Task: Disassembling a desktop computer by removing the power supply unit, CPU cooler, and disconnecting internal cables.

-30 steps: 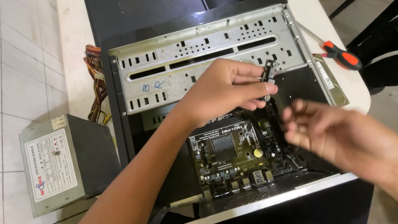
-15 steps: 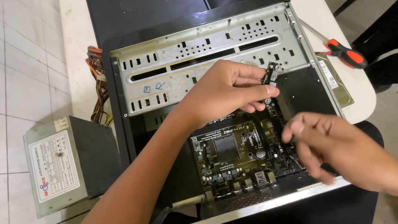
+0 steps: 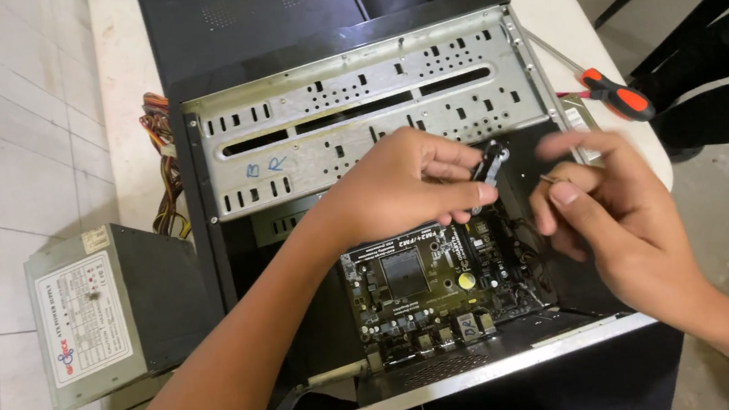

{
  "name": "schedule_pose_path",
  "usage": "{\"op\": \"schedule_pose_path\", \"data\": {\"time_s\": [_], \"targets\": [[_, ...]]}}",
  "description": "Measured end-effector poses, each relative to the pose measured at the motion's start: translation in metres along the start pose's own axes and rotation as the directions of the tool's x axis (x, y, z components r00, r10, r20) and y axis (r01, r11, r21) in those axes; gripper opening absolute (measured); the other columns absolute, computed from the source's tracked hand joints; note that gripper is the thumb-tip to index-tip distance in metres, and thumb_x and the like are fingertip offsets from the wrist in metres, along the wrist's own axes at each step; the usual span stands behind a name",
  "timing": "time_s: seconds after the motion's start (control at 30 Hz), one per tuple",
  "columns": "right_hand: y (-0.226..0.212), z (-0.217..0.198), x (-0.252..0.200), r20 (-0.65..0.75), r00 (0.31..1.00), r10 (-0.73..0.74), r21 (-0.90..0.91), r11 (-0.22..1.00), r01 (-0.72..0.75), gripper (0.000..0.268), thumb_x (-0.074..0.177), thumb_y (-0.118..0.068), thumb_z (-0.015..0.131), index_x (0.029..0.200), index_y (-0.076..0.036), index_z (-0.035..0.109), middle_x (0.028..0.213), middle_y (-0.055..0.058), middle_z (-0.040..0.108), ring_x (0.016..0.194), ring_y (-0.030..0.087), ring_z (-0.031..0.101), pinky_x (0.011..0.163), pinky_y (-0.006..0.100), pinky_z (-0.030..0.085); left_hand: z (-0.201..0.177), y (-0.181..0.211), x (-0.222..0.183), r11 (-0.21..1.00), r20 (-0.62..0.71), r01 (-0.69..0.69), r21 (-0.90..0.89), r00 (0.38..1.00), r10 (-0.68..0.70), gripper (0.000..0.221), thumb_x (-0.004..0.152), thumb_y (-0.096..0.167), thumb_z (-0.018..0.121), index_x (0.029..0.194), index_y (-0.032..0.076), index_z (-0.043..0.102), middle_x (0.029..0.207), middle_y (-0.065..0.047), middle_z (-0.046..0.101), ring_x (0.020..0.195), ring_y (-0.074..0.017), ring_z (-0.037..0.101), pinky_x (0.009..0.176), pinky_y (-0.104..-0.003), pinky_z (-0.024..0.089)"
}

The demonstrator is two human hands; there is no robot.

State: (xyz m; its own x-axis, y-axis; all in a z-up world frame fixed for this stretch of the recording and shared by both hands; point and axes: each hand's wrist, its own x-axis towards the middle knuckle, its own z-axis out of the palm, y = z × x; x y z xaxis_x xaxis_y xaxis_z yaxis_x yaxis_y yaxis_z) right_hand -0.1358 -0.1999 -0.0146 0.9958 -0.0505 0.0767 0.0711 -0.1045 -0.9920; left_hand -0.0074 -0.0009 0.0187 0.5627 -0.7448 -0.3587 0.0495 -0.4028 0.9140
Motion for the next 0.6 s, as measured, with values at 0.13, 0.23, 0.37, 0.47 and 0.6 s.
{"op": "schedule_pose_path", "data": {"time_s": [0.13, 0.23, 0.37, 0.47, 0.6], "targets": [[-0.002, -0.001, 0.004, 0.01, 1.0, -0.02, 0.044, 0.999, 0.02, 0.007, 0.108, -0.009, 0.042, 0.113, -0.005, 0.04, 0.097, 0.026, 0.072, 0.051, 0.021, 0.059, 0.041, 0.026, 0.046, 0.005, -0.005, 0.0, 0.999, 0.01, 0.018, 0.042, 1.0, -0.019, 0.065, 0.081, 0.029, 0.073, 0.139, 0.004, 0.06, 0.142, -0.019, 0.066, 0.08, -0.0172, 0.083, 0.081, -0.029, 0.068], [-0.004, -0.001, 0.004, -0.068, 0.996, 0.059, 0.037, 0.998, -0.056, 0.007, 0.104, -0.006, 0.052, 0.106, -0.001, 0.054, 0.099, 0.025, 0.078, 0.051, 0.023, 0.067, 0.04, 0.026, 0.05, 0.007, -0.011, 0.002, 0.994, 0.005, -0.086, 0.069, 0.996, 0.086, 0.067, 0.078, 0.034, 0.076, 0.136, 0.004, 0.063, 0.142, -0.014, 0.066, 0.131, -0.024, 0.067, 0.11, -0.036, 0.053], [0.0, -0.002, 0.003, -0.134, 0.989, 0.058, -0.007, 0.998, -0.06, 0.008, 0.099, -0.007, 0.064, 0.105, -0.001, 0.065, 0.076, 0.015, 0.071, 0.046, 0.016, 0.054, 0.041, 0.024, 0.043, 0.01, -0.011, 0.001, 0.985, 0.044, -0.171, 0.031, 0.984, 0.17, 0.057, 0.078, 0.032, 0.076, 0.128, 0.007, 0.068, 0.132, -0.012, 0.073, 0.126, -0.0253, 0.072, 0.109, -0.036, 0.056], [-0.002, 0.0, 0.003, -0.135, 0.988, 0.076, -0.024, 0.997, -0.08, 0.008, 0.097, -0.005, 0.066, 0.103, 0.0, 0.066, 0.076, 0.015, 0.072, 0.048, 0.016, 0.056, 0.042, 0.024, 0.045, 0.009, -0.011, -0.001, 0.973, 0.069, -0.229, -0.004, 0.971, 0.229, 0.044, 0.081, 0.026, 0.076, 0.122, 0.011, 0.073, 0.124, -0.009, 0.078, 0.124, -0.0255, 0.074, 0.108, -0.036, 0.058], [-0.002, 0.001, 0.003, -0.158, 0.984, 0.081, -0.085, 0.992, -0.095, 0.007, 0.094, -0.003, 0.07, 0.094, -0.004, 0.063, 0.077, 0.013, 0.071, 0.049, 0.015, 0.059, 0.043, 0.023, 0.049, 0.011, -0.015, 0.002, 0.976, 0.045, -0.212, 0.038, 0.977, 0.211, 0.063, 0.076, 0.033, 0.077, 0.129, 0.002, 0.067, 0.134, -0.016, 0.071, 0.124, -0.0275, 0.072, 0.107, -0.036, 0.058]]}}
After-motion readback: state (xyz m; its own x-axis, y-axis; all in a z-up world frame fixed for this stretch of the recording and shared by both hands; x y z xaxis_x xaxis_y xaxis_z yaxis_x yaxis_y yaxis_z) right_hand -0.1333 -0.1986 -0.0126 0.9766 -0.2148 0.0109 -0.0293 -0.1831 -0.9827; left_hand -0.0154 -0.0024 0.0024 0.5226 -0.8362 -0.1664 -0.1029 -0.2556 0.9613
